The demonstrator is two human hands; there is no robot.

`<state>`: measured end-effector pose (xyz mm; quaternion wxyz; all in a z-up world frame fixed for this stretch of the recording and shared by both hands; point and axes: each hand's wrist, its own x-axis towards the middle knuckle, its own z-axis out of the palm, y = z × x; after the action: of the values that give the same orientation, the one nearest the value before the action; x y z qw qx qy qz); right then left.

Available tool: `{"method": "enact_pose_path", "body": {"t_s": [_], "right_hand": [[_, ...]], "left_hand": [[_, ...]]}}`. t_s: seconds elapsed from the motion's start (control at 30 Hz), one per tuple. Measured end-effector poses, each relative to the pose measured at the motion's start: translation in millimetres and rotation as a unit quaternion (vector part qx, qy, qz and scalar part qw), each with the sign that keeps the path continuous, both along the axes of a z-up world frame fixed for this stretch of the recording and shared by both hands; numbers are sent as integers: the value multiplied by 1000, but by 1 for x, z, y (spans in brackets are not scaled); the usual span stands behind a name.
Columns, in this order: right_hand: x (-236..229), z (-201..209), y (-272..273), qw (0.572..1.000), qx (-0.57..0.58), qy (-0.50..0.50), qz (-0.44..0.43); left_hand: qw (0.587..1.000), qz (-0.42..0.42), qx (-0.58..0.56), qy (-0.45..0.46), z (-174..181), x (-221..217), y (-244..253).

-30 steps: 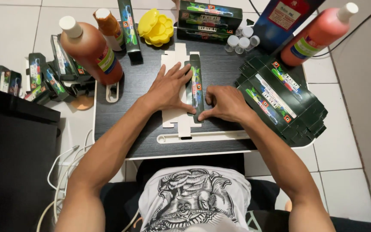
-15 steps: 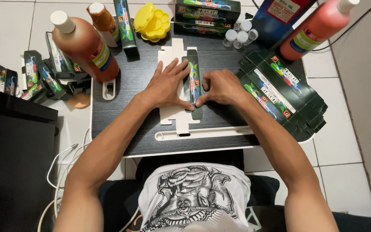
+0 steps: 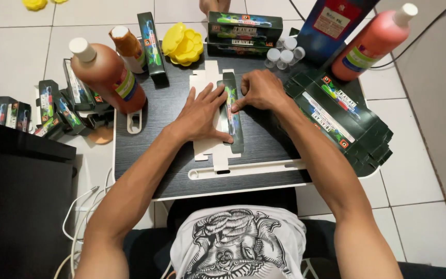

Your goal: The person folds flat cardboard pieces into rectangular boxes and inserts them into printed sleeves. They repeat this process for multiple units, folding the flaps and tucking them to form the box shape before placing each one into a sleeve.

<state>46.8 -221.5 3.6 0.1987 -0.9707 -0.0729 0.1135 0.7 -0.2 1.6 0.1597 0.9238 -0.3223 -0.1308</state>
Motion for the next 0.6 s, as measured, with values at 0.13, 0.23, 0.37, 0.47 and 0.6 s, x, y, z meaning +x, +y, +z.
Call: {"method": "enact_pose_path", "body": {"t_s": [0.13,0.23,0.37,0.47,0.6], "right_hand": [[10,-4,-1,1000,13,-3,-10],[15,-10,-4,999,50,-14,-13],[16,-13,0,990,127,-25,-52],[13,-16,0,985,157,-20,-73],[17,-17,2,984,152,-34,-92]], "left_hand": [[1000,-2,4,-3,-1,2,0],[1000,-7,0,7,0,1,-1],[1000,-1,7,10,3,0,-1],[1000,2,10,16,3,-3,-1],[1000,6,7,25,9,-3,-1]]}}
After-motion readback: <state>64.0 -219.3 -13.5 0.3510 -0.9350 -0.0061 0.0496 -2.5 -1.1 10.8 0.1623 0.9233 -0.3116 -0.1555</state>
